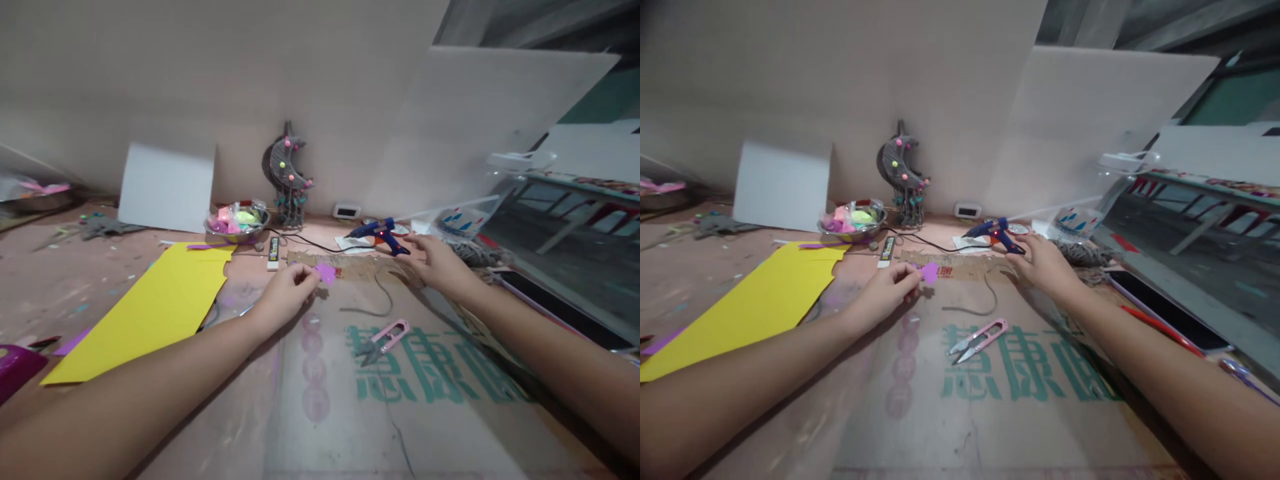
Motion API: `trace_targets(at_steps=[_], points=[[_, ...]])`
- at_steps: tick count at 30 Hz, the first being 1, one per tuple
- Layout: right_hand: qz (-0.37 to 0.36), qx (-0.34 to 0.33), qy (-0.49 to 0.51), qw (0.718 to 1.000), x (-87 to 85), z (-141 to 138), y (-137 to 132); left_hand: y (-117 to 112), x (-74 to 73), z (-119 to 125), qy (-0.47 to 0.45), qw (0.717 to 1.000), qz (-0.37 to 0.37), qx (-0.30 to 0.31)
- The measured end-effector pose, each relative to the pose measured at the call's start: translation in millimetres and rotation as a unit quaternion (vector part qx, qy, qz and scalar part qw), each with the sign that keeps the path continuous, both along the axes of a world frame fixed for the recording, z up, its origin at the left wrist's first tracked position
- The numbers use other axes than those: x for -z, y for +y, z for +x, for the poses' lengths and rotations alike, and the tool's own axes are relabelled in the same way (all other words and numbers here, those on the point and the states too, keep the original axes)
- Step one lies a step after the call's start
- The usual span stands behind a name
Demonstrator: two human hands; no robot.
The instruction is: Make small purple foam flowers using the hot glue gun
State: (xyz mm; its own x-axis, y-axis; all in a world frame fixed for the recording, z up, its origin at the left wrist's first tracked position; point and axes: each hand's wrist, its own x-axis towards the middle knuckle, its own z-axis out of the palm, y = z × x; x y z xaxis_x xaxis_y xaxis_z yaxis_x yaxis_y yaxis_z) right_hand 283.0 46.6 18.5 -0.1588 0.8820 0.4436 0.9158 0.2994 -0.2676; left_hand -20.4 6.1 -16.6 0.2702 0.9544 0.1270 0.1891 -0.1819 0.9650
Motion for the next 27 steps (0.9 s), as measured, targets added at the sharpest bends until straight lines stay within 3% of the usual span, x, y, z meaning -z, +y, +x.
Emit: trace_targets(at_steps=[3, 7, 10, 17, 21, 27], points=[[0.045, -0.063, -0.025, 0.997, -9.8, -20.4, -34.0, 0.4, 1.9, -0.4, 0.005, 1.0, -0.001, -0.007], [-0.068, -0.171, -0.055, 0.981, -17.6, -61.4, -67.0, -0.6, 1.3, -0.5, 0.004, 1.0, -0.004, -0.003], [-0.122, -0.208, -0.068, 0.968, -9.2, -83.8, -75.2, -1.3, -0.4, -0.5, 0.018, 1.0, 0.007, -0.004], [-0.123, -0.19, -0.015, 0.974, 18.0, -97.2, -71.3, -0.9, -0.1, 0.2, 0.013, 1.0, 0.021, 0.007], [-0.15, -0.16, 0.075, 0.973, 10.3, -105.7, -78.7, -2.5, -2.1, 0.2, 0.015, 0.999, 0.031, 0.007], [-0.124, -0.197, 0.141, 0.962, 2.3, -126.8, -74.9, -5.1, -7.1, 0.7, 0.027, 0.999, 0.028, -0.002]])
